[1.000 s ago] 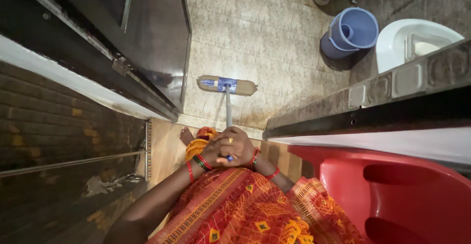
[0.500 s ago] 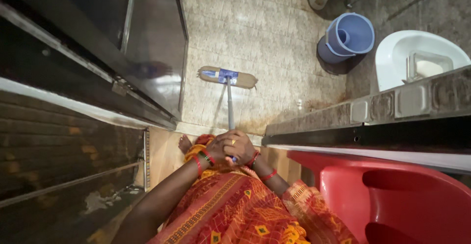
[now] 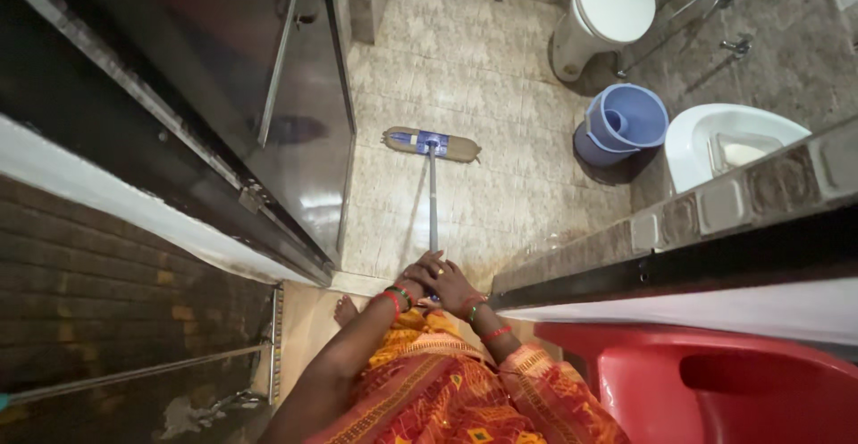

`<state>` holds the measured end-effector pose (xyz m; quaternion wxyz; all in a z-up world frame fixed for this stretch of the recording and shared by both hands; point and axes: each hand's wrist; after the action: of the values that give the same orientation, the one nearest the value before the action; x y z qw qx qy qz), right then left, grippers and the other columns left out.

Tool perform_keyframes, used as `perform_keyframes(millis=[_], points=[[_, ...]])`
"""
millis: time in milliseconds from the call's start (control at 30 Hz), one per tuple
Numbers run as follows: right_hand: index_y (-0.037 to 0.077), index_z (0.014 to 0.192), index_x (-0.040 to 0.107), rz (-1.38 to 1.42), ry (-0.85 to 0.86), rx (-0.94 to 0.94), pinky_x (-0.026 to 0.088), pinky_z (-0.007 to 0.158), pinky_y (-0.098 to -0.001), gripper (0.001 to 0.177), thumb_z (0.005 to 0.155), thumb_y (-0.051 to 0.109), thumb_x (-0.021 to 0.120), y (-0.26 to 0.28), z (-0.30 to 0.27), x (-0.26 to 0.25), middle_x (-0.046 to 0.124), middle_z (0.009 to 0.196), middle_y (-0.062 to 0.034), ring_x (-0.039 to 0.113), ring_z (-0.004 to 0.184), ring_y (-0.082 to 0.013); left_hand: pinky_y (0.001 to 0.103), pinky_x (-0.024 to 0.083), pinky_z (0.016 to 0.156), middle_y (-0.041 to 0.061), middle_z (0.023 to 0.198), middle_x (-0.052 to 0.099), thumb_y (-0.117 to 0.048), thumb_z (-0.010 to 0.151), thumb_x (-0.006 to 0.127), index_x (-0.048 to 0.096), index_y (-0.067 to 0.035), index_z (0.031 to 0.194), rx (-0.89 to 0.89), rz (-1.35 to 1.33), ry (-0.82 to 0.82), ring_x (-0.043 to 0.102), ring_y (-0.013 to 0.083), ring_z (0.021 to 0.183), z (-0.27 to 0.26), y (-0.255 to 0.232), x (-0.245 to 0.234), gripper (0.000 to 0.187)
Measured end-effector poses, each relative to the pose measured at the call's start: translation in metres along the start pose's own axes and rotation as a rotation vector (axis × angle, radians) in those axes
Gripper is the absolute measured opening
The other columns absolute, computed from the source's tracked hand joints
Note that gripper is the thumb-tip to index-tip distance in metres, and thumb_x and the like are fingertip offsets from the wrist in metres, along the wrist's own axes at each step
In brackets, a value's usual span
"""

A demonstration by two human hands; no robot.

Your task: The person mops the floor in a bathroom using a microfiber flat mop, pushing the mop back and forth across the tiles.

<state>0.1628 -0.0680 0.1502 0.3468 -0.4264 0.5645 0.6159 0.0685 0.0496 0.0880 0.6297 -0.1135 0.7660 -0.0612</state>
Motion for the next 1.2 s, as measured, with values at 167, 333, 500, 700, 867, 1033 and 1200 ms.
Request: perform_keyframes(millis=[167,333,500,700,867,1033,1200], points=[[0.025,0.137,0.064,0.095,-0.117,-0.029,0.031,0.117,-0.0529,0.053,0.085,0.037,0.064,0.037,-0.030,-0.030,0.053,0.144,-0.0132,0.048,0.131,-0.0395,0.041,0.013,0.128,0.009,0.154,0.045,-0.032,0.089,0.066,0.051,-0.011,0.142,0.035,-0.176,-0.244,0.026,0.0258,0.149,-0.026,-0.026,0.018,0.059],[0.022,0.125,0.067,0.161,-0.305,-0.115,0.027,0.122,-0.0547,0.036,0.090,0.026,0.057,0.077,-0.040,-0.079,0.063,0.133,-0.0074,0.055,0.129,-0.0302,0.037,0.044,0.112,0.011,0.135,0.063,-0.020,0.094,0.059,0.064,-0.012,0.127,-0.037,-0.567,-0.282,0.056,0.0214,0.129,-0.039,-0.039,0.030,0.035],[0.017,0.121,0.067,0.204,-0.341,-0.181,0.024,0.124,-0.0553,0.039,0.084,0.022,0.053,0.104,-0.047,-0.114,0.070,0.124,-0.0050,0.060,0.130,-0.0274,0.040,0.052,0.099,0.008,0.123,0.068,-0.023,0.089,0.069,0.070,-0.015,0.117,-0.086,-0.515,-0.309,0.063,0.0228,0.117,-0.070,-0.064,0.025,0.029],[0.011,0.092,0.071,0.141,-0.318,-0.405,0.041,0.111,-0.0516,0.023,0.075,0.024,0.063,0.102,-0.043,-0.094,0.073,0.114,-0.0072,0.064,0.121,-0.0292,0.047,0.051,0.109,0.003,0.123,0.064,-0.017,0.080,0.076,0.068,-0.020,0.104,0.318,-0.561,-0.954,0.061,0.0301,0.126,-0.084,-0.068,0.050,0.026],[0.009,0.076,0.063,0.174,-0.378,-0.505,0.056,0.099,-0.0465,0.013,0.069,0.020,0.067,0.083,-0.037,-0.076,0.070,0.093,-0.0077,0.070,0.112,-0.0294,0.043,0.048,0.103,0.009,0.126,0.063,-0.021,0.079,0.075,0.068,-0.014,0.114,0.196,-0.519,-0.762,0.058,0.0326,0.123,-0.064,-0.056,0.077,0.036],[0.011,0.091,0.065,0.226,-0.380,-0.436,0.048,0.104,-0.0455,0.026,0.071,0.028,0.071,0.079,-0.022,-0.088,0.072,0.110,-0.0079,0.068,0.118,-0.0276,0.038,0.049,0.105,0.008,0.128,0.060,-0.023,0.081,0.075,0.064,-0.013,0.121,-0.155,-0.824,-0.416,0.056,0.0249,0.124,-0.037,-0.029,0.083,0.042],[0.011,0.109,0.072,0.143,-0.309,-0.180,0.036,0.106,-0.0527,0.046,0.068,0.031,0.071,0.053,0.026,-0.085,0.068,0.120,-0.0118,0.059,0.119,-0.0327,0.033,0.039,0.116,0.004,0.140,0.061,-0.017,0.076,0.074,0.072,-0.023,0.112,0.075,-0.317,-0.275,0.048,0.0220,0.137,-0.006,0.023,0.032,0.037]])
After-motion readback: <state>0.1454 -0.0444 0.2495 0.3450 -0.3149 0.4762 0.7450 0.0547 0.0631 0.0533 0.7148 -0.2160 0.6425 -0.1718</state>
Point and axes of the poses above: each hand's wrist, its own z-axis towards the middle knuckle, its own x-axis out of the palm, y = z × x
